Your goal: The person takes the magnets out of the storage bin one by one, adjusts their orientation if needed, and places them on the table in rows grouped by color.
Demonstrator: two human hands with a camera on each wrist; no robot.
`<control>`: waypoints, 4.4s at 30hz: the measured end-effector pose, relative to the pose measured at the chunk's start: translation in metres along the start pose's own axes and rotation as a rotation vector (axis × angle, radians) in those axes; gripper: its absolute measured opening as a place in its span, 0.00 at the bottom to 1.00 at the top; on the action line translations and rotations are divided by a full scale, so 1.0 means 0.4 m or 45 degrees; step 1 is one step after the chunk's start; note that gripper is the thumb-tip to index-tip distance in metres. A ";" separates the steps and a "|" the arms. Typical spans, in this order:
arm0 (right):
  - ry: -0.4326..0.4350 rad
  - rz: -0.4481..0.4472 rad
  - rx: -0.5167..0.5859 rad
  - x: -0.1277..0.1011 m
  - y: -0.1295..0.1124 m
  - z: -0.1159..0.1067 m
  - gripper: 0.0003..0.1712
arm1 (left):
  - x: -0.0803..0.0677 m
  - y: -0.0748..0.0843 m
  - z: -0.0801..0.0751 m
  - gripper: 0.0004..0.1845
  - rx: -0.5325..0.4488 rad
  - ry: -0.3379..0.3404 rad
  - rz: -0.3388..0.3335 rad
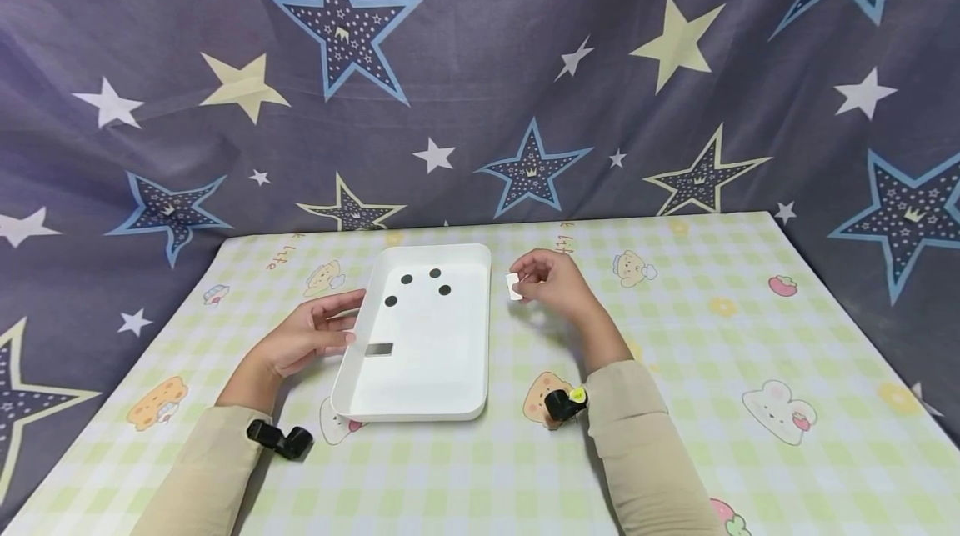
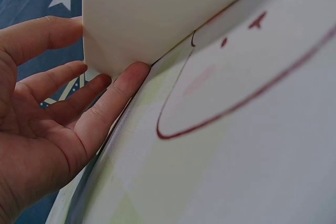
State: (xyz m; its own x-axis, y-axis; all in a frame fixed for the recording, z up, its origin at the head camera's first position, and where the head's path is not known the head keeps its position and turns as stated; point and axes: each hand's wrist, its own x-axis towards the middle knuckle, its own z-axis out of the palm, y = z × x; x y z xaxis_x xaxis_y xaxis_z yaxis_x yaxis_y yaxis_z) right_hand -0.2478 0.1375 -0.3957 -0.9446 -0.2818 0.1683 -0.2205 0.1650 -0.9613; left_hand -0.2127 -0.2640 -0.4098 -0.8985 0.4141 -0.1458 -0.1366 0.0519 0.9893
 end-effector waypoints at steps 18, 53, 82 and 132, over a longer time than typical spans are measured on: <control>0.119 0.077 -0.029 -0.016 0.040 -0.022 0.11 | 0.003 0.004 0.003 0.43 0.004 0.005 -0.002; 0.039 0.205 -0.571 -0.008 0.056 -0.020 0.20 | 0.000 0.007 0.002 0.43 -0.011 -0.009 0.018; 0.194 0.067 -0.318 -0.009 0.042 -0.009 0.20 | -0.001 0.001 0.000 0.43 0.010 0.009 0.004; 0.025 -0.162 -0.128 -0.010 -0.080 0.104 0.16 | -0.002 -0.002 0.000 0.43 0.000 0.013 0.007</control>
State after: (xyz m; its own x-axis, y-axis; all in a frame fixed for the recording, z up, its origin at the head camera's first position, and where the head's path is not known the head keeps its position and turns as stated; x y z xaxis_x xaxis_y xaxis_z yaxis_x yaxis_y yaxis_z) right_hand -0.2269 0.0939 -0.3746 -0.9119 -0.2878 0.2927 -0.3611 0.2232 -0.9054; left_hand -0.2119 -0.2641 -0.4107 -0.9033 0.4054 -0.1407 -0.1320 0.0495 0.9900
